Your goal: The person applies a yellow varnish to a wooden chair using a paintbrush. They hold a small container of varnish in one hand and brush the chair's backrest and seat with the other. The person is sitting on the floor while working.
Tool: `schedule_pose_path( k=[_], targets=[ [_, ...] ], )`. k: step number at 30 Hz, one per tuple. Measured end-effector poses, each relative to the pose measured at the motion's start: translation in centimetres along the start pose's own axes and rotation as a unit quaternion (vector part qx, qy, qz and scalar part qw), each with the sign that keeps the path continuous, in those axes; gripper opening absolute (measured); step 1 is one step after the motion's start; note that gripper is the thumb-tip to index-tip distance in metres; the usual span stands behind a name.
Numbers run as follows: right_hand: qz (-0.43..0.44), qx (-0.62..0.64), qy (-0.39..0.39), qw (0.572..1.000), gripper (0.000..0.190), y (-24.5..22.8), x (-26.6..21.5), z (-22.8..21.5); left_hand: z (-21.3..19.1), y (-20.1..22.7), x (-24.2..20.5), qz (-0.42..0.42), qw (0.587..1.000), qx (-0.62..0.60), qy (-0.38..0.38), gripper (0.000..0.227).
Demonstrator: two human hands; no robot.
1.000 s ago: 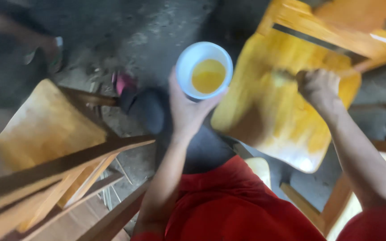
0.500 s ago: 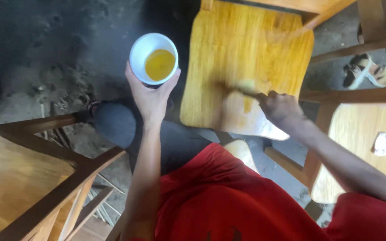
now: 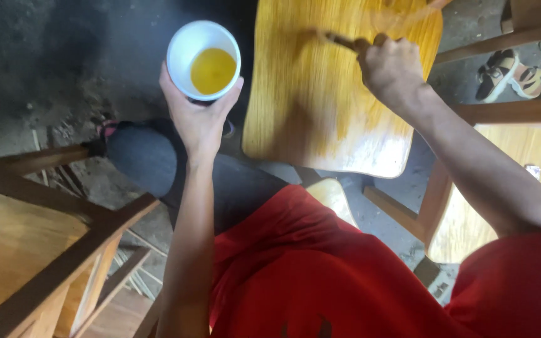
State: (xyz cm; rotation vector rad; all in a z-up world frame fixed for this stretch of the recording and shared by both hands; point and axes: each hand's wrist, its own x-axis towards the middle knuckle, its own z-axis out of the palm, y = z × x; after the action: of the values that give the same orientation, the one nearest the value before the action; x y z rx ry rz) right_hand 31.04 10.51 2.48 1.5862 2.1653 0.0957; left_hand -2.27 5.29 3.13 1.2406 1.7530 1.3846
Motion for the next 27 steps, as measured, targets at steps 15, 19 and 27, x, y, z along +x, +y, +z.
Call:
schedule_pose_path(
  k=[15, 19, 27],
  targets=[
    [0.056, 0.261, -0.393, 0.88, 0.032, -1.7, -9.9, -7.7, 0.4, -2.1, -0.6, 0.014, 1.0, -0.004, -0.017, 0.105],
    [-0.002, 0.079, -0.302, 0.95, 0.036, 1.6, -9.6, -4.0, -0.4, -1.3, -0.6, 0.038, 0.999, -0.005, -0.031, 0.105],
    [0.085, 0.049, -0.238, 0.966, 0.022, -2.1, -13.1, -0.4, -0.8, 1.1, -2.5, 0.049, 0.997, -0.008, -0.058, 0.101]
  ],
)
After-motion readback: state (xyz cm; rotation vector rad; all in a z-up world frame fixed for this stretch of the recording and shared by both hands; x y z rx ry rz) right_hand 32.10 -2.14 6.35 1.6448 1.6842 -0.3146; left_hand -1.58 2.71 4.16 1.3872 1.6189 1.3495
